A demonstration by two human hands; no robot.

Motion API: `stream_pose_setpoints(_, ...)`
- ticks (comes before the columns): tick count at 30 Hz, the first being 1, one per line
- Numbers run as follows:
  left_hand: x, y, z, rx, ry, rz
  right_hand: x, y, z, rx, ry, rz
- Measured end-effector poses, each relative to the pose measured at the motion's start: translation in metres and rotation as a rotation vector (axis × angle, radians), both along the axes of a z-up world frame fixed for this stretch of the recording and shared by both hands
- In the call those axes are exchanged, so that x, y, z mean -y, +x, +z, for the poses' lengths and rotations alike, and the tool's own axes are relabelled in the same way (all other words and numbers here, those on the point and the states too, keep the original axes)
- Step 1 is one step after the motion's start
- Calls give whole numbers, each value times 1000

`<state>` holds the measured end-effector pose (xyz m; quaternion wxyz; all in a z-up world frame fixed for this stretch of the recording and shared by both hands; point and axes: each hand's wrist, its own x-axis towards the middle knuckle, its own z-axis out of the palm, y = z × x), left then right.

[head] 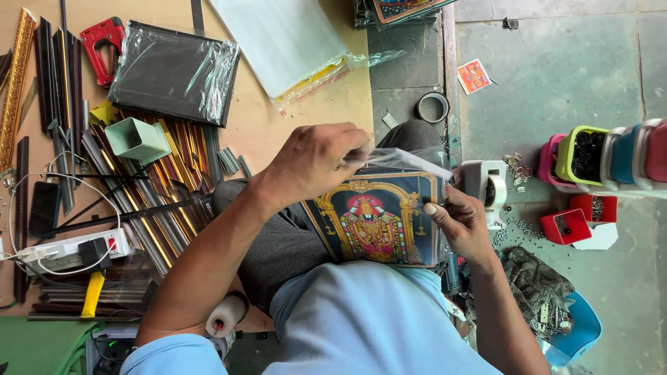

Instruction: The person sits on the floor and wipes framed religious pictures with a cloth, turning each frame over to clean both sides. They then slide each cleaned frame into a clear plastic bag and set the bagged frames aside.

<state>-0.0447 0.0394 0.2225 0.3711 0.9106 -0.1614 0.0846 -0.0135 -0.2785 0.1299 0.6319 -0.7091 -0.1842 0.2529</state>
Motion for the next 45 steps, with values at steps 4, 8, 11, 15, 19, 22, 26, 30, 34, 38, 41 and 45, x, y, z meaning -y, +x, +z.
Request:
stream_pose_setpoints(4, -5, -4, -3, 29, 9, 15, 7, 0, -16, 16, 45, 20)
stream_pose_setpoints(8, -15, -4, -24, -121, 42, 3, 8, 0, -20, -25, 0, 11)
stream_pose_setpoints(11, -30, -9, -13, -233, 10, 121, 7, -1, -17, -40, -30, -32)
stream_pose_setpoints(15, -64, -35, -76, 25, -378, 361, 9, -5, -23, -76, 21, -80)
stream_pose_setpoints(19, -27, -91, -201, -456, -1040, 461, 18, -7, -38, -114, 84, -106)
stream_pose_setpoints(22, 16, -128, -239, -630, -1091, 621, 26, -13, -59, -164, -1, -165)
stream_pose_setpoints(26, 42, -153, -264, -612, -1243, 670, 45, -35, -86, -224, -157, -165)
stream_pose_setpoints(30, 48, -181, -297, -703, -1202, 655, 53, -60, -90, -285, -211, -58)
stream_pose_setpoints(34, 42, -137, -255, -714, -1053, 676, 38, -47, -98, -351, -255, -151)
stream_pose_setpoints(38, 35, -84, -225, -528, -1182, 552, 9, -5, -94, -490, 3, -391)
stream_pose_setpoints(41, 35, -74, -207, -707, -1248, 528, 11, 21, -95, -524, 124, -428)
stream_pose_setpoints(45, 49, -94, -211, -998, -1367, 538, 27, 23, -87, -538, 117, -422)
